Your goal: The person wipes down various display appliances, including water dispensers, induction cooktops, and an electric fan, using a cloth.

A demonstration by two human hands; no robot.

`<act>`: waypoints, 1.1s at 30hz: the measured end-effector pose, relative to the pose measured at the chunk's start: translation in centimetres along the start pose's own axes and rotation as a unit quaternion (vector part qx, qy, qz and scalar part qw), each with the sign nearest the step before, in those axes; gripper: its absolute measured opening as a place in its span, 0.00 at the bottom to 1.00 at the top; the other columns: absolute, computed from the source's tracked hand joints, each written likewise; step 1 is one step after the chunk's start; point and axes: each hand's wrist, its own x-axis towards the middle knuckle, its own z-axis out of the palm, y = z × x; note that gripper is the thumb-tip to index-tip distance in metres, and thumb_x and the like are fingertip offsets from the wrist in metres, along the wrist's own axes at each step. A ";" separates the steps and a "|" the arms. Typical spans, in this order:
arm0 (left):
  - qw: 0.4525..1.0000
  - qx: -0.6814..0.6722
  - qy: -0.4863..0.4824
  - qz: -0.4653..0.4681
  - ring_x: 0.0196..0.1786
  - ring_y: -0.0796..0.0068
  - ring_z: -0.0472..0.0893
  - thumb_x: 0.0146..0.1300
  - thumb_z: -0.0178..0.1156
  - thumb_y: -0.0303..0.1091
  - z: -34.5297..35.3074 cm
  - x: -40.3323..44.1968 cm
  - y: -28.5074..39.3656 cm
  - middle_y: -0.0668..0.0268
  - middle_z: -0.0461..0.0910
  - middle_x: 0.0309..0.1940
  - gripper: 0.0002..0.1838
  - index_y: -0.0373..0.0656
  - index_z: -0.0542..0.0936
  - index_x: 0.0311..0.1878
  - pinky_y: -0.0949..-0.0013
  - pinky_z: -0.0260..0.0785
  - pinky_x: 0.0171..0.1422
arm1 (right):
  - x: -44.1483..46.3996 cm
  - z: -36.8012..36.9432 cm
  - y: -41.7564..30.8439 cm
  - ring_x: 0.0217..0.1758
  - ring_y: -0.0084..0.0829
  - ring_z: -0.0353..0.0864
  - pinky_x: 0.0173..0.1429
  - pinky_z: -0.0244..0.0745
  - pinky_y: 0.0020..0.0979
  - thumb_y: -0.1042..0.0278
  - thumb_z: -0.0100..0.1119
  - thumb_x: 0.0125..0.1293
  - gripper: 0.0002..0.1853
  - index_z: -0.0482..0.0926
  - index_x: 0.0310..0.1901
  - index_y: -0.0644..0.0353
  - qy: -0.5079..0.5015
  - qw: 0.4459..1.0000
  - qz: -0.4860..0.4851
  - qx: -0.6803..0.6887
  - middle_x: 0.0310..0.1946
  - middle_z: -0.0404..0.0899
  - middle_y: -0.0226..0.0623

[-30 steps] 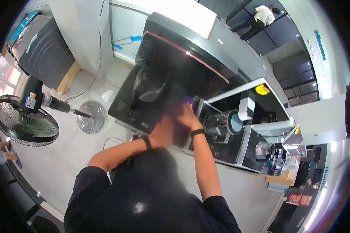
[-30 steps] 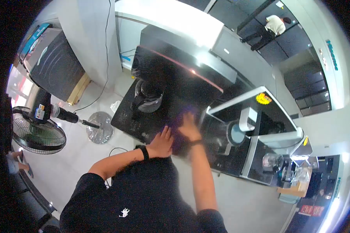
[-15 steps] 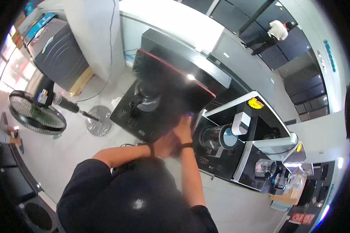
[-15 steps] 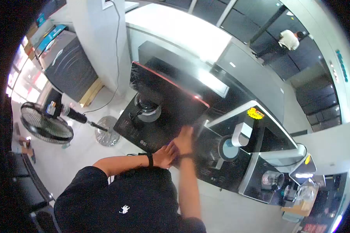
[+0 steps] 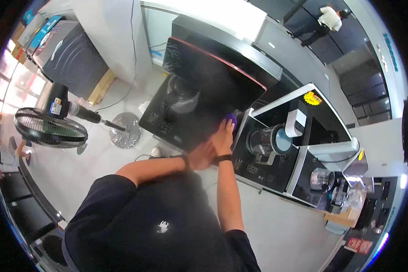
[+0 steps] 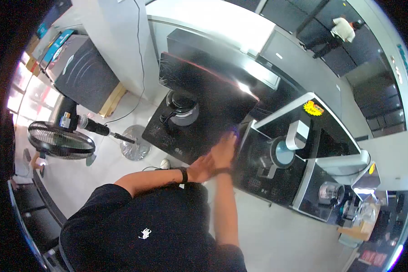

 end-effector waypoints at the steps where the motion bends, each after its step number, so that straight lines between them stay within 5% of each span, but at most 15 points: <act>1: 1.000 -0.006 -0.005 -0.007 0.70 0.46 0.61 0.64 0.52 0.40 -0.4 -0.3 0.2 0.51 0.66 0.65 0.28 0.43 0.67 0.67 0.47 0.59 0.66 | -0.4 0.7 -0.2 0.74 0.63 0.53 0.78 0.51 0.46 0.64 0.55 0.58 0.37 0.61 0.68 0.72 0.000 1.000 -0.002 -0.022 0.71 0.56 0.62; 4: 0.994 -0.091 0.031 0.044 0.72 0.48 0.60 0.63 0.52 0.38 -4.3 -0.4 0.0 0.52 0.65 0.66 0.28 0.42 0.67 0.67 0.48 0.60 0.68 | -1.4 1.9 -0.8 0.74 0.63 0.54 0.76 0.51 0.50 0.63 0.54 0.60 0.31 0.67 0.64 0.68 0.000 0.994 0.004 -0.114 0.70 0.58 0.61; 7: 0.987 -0.098 -0.096 0.083 0.74 0.50 0.59 0.62 0.53 0.35 -3.1 -2.3 -3.3 0.51 0.62 0.68 0.28 0.42 0.68 0.66 0.50 0.60 0.69 | -3.4 0.5 -3.3 0.74 0.61 0.56 0.75 0.48 0.58 0.57 0.48 0.66 0.23 0.82 0.55 0.62 0.013 0.992 0.068 -0.109 0.69 0.64 0.53; 10: 0.968 -0.180 -0.173 0.011 0.75 0.50 0.57 0.60 0.53 0.33 -7.1 -2.9 -3.4 0.50 0.61 0.70 0.28 0.41 0.68 0.65 0.52 0.61 0.70 | -4.3 0.3 -4.8 0.74 0.62 0.55 0.73 0.51 0.59 0.56 0.50 0.64 0.26 0.77 0.59 0.64 0.025 0.993 0.115 -0.033 0.69 0.64 0.56; 11: 0.981 -0.111 -0.141 0.076 0.76 0.51 0.55 0.59 0.54 0.33 -6.0 -4.3 -4.1 0.50 0.59 0.71 0.28 0.41 0.69 0.65 0.52 0.60 0.71 | -4.5 0.8 -5.2 0.74 0.62 0.55 0.73 0.52 0.59 0.55 0.51 0.63 0.28 0.75 0.62 0.65 0.037 0.990 0.133 0.005 0.69 0.63 0.57; 14: 0.974 -0.064 -0.204 0.078 0.78 0.53 0.53 0.59 0.56 0.34 -8.4 -6.1 -4.7 0.50 0.59 0.72 0.29 0.41 0.69 0.65 0.53 0.61 0.70 | -6.1 2.1 -6.9 0.74 0.63 0.53 0.72 0.55 0.59 0.54 0.54 0.62 0.34 0.67 0.67 0.66 0.070 0.969 0.220 0.087 0.70 0.60 0.59; 21: 0.988 -0.038 -0.149 0.010 0.77 0.55 0.55 0.58 0.57 0.38 -10.3 -10.8 -8.1 0.50 0.59 0.72 0.25 0.40 0.76 0.59 0.50 0.63 0.67 | -8.3 2.3 -12.8 0.74 0.65 0.52 0.71 0.56 0.60 0.54 0.52 0.62 0.35 0.64 0.68 0.66 0.056 0.948 0.291 0.117 0.71 0.58 0.61; 24: 0.991 -0.035 -0.128 -0.024 0.76 0.57 0.57 0.59 0.56 0.40 -11.9 -12.2 -9.2 0.51 0.61 0.72 0.23 0.40 0.78 0.57 0.49 0.63 0.65 | -8.3 2.3 -14.9 0.73 0.67 0.53 0.70 0.56 0.63 0.56 0.50 0.65 0.31 0.68 0.65 0.69 0.087 0.967 0.221 0.090 0.69 0.61 0.62; 28: 0.987 0.005 -0.159 -0.038 0.76 0.58 0.59 0.59 0.56 0.42 -14.7 -12.6 -9.7 0.52 0.65 0.70 0.23 0.41 0.79 0.55 0.48 0.63 0.62 | -6.4 -1.6 -17.1 0.66 0.60 0.67 0.62 0.67 0.56 0.61 0.54 0.60 0.21 0.82 0.47 0.70 -0.039 0.994 0.027 -0.094 0.58 0.74 0.56; 33: 0.995 -0.002 -0.082 -0.063 0.74 0.63 0.63 0.57 0.56 0.42 -16.4 -13.6 -11.4 0.56 0.68 0.69 0.21 0.43 0.81 0.52 0.46 0.64 0.60 | -2.8 -2.7 -19.6 0.52 0.49 0.76 0.50 0.74 0.49 0.63 0.55 0.57 0.15 0.82 0.38 0.65 0.018 0.996 -0.061 -0.057 0.46 0.79 0.49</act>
